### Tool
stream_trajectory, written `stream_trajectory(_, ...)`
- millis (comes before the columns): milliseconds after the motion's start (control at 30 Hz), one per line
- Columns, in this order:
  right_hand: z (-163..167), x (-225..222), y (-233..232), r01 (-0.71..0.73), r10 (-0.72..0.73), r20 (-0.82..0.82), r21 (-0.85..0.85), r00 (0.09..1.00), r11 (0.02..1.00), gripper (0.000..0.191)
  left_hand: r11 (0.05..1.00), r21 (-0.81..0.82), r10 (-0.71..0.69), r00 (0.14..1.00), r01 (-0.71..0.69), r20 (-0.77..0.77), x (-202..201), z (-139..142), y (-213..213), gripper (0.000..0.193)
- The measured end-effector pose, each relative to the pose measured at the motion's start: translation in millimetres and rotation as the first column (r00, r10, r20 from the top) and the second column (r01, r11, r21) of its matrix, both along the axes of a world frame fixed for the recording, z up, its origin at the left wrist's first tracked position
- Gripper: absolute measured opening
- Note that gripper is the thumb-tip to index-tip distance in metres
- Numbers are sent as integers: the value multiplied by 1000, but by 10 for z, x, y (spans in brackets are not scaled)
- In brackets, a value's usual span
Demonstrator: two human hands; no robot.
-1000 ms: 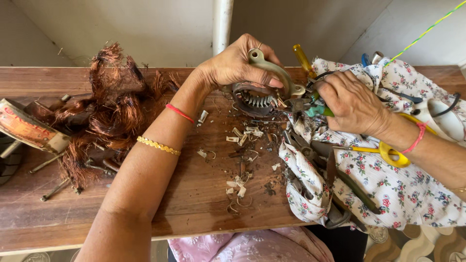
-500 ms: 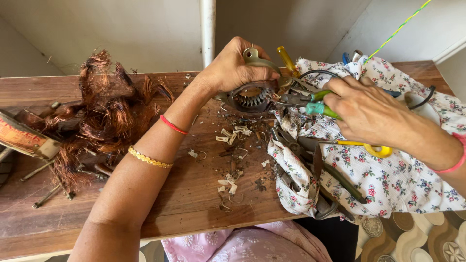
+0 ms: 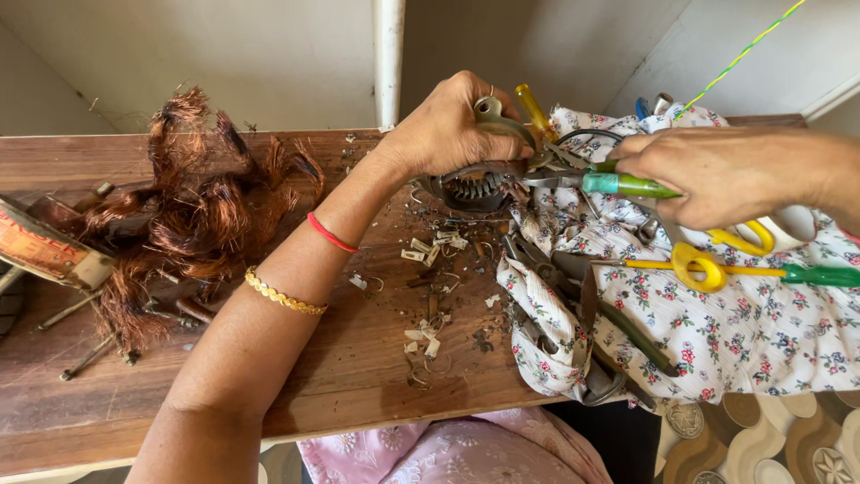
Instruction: The person uses pliers to pull and cut copper windings from a motor stator. The removed copper is placed on the table, and the stator is rotated to access different sections of the winding.
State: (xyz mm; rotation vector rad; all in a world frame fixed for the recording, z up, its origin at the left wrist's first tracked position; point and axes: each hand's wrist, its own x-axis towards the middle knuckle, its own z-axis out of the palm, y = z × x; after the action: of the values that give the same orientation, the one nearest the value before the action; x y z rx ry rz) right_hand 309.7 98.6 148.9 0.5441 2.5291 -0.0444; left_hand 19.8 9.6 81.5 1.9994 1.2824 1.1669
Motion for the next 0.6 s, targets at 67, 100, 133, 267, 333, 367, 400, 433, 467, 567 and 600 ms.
stream_trajectory(67,61,-41,11,147,-150,162,30,975,989,26,999,33,-5,1000,6,-30,2,0,31,36)
stream_trajectory(100,68,-72,8,149,-146,161,-12,976,989,29,999,49,-5,999,8,-46,3,-6,43,37)
stream_trajectory(133,78,-106,14,151,-141,160,-54,977,987,33,999,44,-3,999,5,-34,9,-20,51,37)
stream_trajectory(267,92,-166,18,-5,14,97,-89,995,996,33,992,128,1,999,4,-33,24,-65,73,40)
stream_trajectory(333,92,-181,26,44,-35,113,-80,993,996,33,989,147,-2,999,9,-47,29,-75,78,40)
stream_trajectory(367,91,-178,23,71,-62,120,-74,991,995,33,993,121,-1,999,8,-53,27,-72,78,39)
stream_trajectory(400,75,-184,19,133,-123,109,-90,986,987,43,995,95,-2,998,7,-60,23,-67,79,38)
stream_trajectory(433,47,-196,10,195,-185,100,-105,978,975,54,996,89,-19,998,25,-61,15,-61,75,38)
stream_trajectory(467,28,-201,6,255,-245,91,-121,965,959,64,996,83,-36,997,42,-63,-4,-54,66,37)
stream_trajectory(567,-91,-189,-52,370,-346,231,-66,909,927,45,996,12,-86,996,86,-33,-49,-24,30,35)
stream_trajectory(600,-111,-185,-51,366,-343,159,-144,926,920,48,995,-23,-99,995,99,-20,-71,-14,15,34)
